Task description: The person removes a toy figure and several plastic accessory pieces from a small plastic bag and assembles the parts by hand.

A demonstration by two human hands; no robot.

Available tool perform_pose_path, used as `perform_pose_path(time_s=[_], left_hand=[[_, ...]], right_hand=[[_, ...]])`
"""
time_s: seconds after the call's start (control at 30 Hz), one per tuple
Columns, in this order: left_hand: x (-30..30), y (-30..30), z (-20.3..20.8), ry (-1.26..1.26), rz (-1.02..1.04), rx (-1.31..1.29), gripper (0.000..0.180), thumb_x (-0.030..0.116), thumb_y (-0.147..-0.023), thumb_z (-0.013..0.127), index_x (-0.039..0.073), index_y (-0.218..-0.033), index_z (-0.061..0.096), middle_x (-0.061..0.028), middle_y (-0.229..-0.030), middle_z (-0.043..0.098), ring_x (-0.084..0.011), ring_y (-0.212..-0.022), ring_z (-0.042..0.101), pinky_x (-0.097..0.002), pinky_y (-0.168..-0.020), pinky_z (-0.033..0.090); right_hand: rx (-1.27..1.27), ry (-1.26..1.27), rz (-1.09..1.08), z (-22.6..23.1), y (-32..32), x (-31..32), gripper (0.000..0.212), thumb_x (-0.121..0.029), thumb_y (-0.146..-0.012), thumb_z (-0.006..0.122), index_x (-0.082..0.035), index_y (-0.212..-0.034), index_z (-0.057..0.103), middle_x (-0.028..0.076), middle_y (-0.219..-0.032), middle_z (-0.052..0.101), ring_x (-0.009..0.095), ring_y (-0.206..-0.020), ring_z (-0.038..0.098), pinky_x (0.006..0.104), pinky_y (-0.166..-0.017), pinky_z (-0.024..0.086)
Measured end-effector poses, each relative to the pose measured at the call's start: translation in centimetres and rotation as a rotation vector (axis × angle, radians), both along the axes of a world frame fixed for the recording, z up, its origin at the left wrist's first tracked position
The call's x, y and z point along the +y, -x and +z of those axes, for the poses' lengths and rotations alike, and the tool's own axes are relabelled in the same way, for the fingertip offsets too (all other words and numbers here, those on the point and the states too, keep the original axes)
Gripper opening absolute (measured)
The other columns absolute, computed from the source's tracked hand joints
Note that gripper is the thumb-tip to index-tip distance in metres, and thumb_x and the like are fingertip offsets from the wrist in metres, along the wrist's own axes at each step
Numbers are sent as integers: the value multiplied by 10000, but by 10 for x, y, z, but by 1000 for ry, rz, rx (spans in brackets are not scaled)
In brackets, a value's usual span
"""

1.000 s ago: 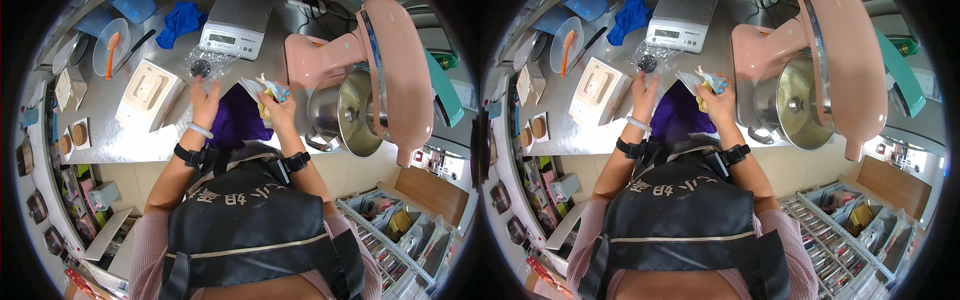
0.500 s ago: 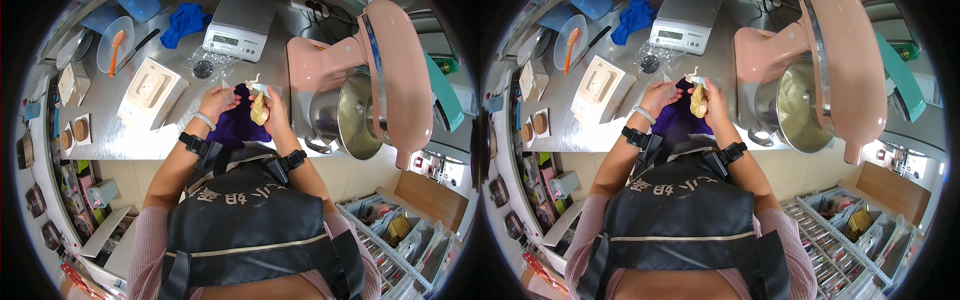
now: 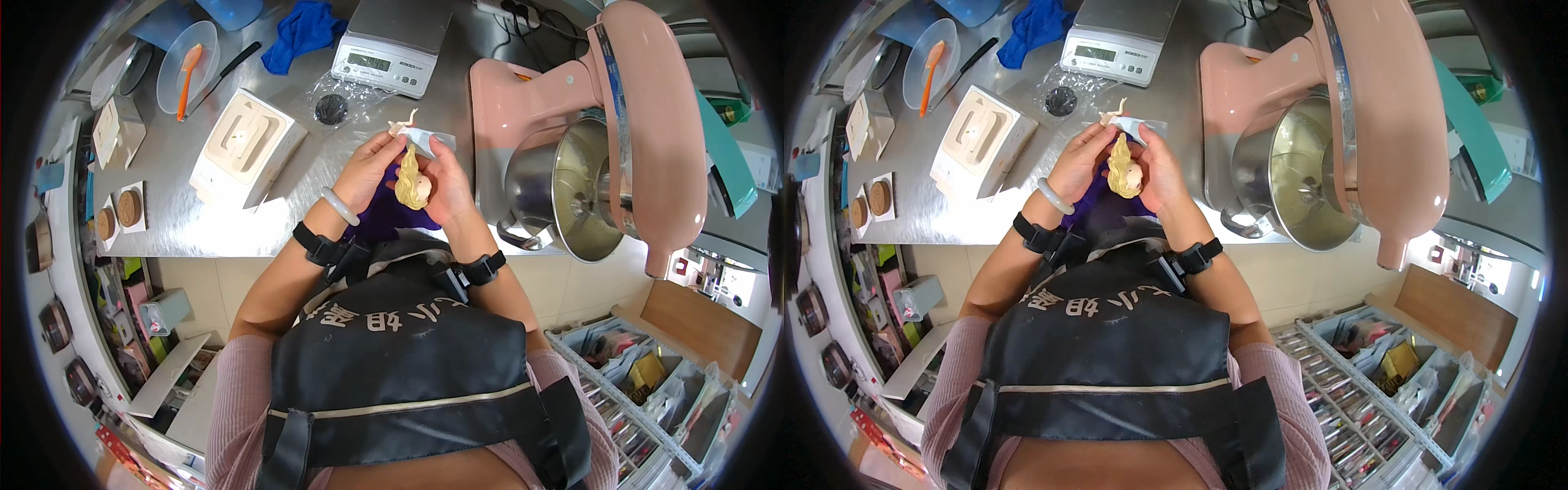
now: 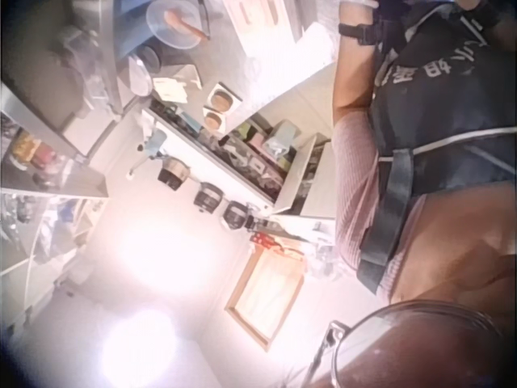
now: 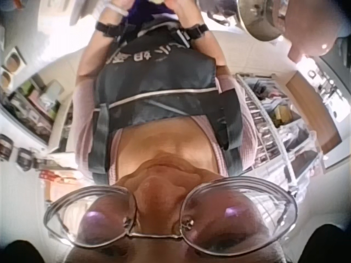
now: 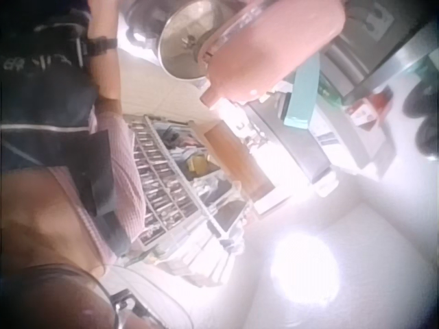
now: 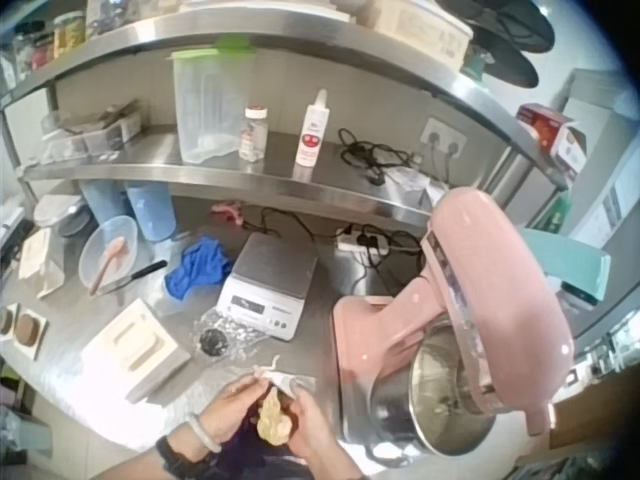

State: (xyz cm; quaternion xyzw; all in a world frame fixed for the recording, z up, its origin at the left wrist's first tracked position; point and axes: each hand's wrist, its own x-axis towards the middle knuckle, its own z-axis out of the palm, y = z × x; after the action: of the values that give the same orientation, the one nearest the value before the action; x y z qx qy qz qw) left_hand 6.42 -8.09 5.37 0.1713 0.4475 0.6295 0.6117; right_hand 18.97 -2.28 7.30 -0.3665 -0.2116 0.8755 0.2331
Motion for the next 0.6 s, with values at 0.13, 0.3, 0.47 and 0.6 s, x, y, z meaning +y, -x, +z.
perform_pose_path(time_s=[0.13,0.3,0.47,0.6], left_hand=[[-2,7,3,-52,-54,-127,254,232,-911,513,41,-1065,577,-18,-890,604,-70,-760,551,-218,-669,452],[-2,20,23,-147,214,-157,256,203,-912,481,-2,-1048,549,-107,-944,613,-181,-894,576,-307,-805,455],[-30,46,45,-68,269,19,274,161,-916,422,-12,-1110,510,-130,-904,603,-226,-898,597,-332,-859,449],[-56,48,65,-127,37,248,314,111,-908,403,-7,-1193,465,-71,-727,541,-169,-707,577,-263,-707,453]], right_hand=[[73,48,112,3,-5,-2,460,-395,-879,454,-64,-1198,464,135,-975,565,245,-913,573,475,-763,504],[121,200,307,22,-20,-9,479,-250,-854,510,-50,-1274,393,166,-1092,538,276,-1015,554,490,-777,505],[128,-282,373,52,-34,-16,742,79,-719,601,-35,-1344,217,173,-1181,494,270,-1062,541,381,-871,466],[-22,-490,258,62,-37,-14,653,56,-742,594,13,-1317,287,210,-1146,521,299,-1046,555,338,-861,462]])
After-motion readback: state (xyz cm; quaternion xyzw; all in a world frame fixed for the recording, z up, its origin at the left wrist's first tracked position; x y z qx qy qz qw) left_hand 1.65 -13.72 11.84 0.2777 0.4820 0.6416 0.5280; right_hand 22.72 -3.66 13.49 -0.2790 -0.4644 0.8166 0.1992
